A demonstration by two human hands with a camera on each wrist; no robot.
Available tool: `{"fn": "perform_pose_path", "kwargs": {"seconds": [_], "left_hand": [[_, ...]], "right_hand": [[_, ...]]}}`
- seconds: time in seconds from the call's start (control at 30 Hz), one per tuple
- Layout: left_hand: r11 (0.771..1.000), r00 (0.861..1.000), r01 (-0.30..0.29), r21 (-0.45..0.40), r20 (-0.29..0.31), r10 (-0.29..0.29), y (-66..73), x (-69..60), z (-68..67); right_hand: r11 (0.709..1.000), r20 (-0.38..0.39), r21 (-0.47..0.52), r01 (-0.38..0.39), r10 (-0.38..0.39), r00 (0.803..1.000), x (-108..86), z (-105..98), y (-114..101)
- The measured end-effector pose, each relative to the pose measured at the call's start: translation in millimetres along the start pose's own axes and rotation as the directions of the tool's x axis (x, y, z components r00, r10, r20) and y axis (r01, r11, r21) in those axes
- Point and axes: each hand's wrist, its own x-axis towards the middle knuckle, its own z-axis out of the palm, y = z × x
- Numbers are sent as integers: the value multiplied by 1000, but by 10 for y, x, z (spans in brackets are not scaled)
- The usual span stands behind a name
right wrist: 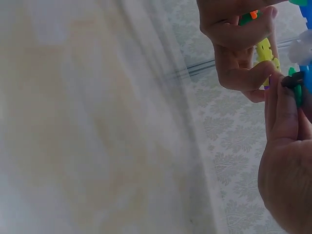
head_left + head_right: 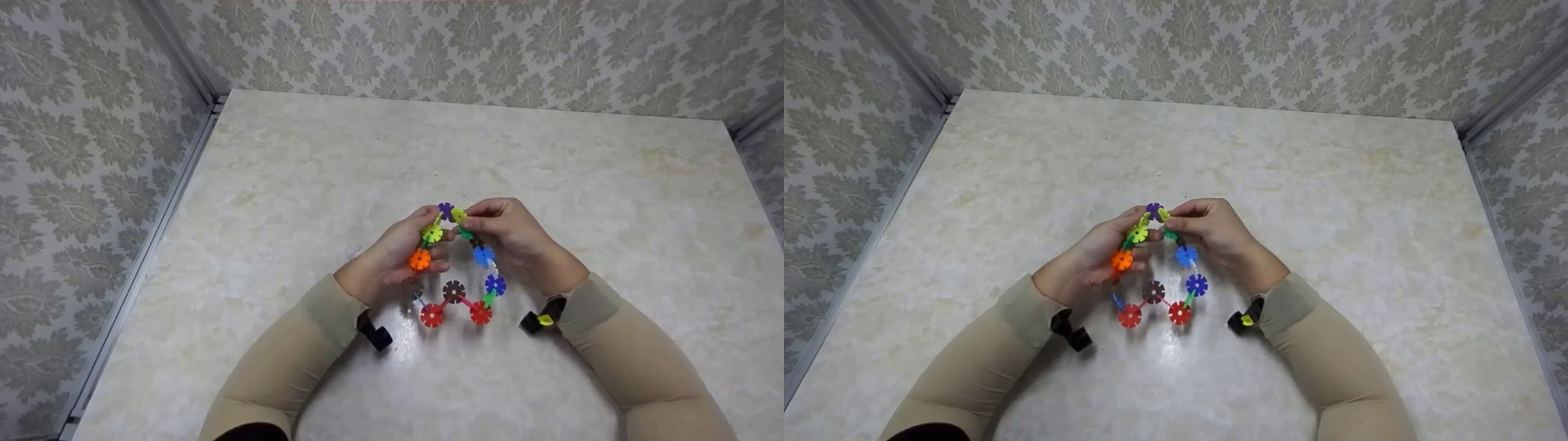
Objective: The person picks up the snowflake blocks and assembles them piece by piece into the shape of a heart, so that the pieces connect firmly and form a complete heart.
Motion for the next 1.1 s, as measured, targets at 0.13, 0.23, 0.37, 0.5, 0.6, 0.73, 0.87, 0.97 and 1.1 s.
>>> {"fn": "perform_pose_path", "kwargs": {"seconds": [0.13,0.23,0.37,0.5,0.6,0.73,0.87,0.97,1.1], "left_hand": [[1000,999,-6,13,-34,7,-3,-5,15],[1000,997,-11,28,-70,13,-4,-6,23],[999,995,-7,34,-102,11,-7,-5,30],[999,992,-5,39,-125,10,-9,-6,38],[999,989,-14,48,-145,20,-8,2,31],[998,988,-17,56,-155,25,-4,14,3],[998,989,-5,65,-144,14,-1,6,2],[998,990,0,58,-137,7,3,-4,11],[999,993,2,50,-115,4,2,-15,17]], "right_hand": [[1000,-1,-8,-5,5,1000,-13,19,-4],[1000,-2,-4,-8,8,1000,-26,28,-10],[1000,-3,7,-11,11,1000,-34,31,-10],[1000,-9,5,-23,23,1000,-38,25,-6],[1000,-2,-12,-25,25,1000,-45,21,-9],[999,15,-37,-12,13,1000,-52,25,-11],[1000,17,-26,-12,13,1000,-40,32,-3],[1000,16,-16,-14,14,1000,-32,33,-1],[999,26,-31,-8,9,1000,-31,25,1]]}}
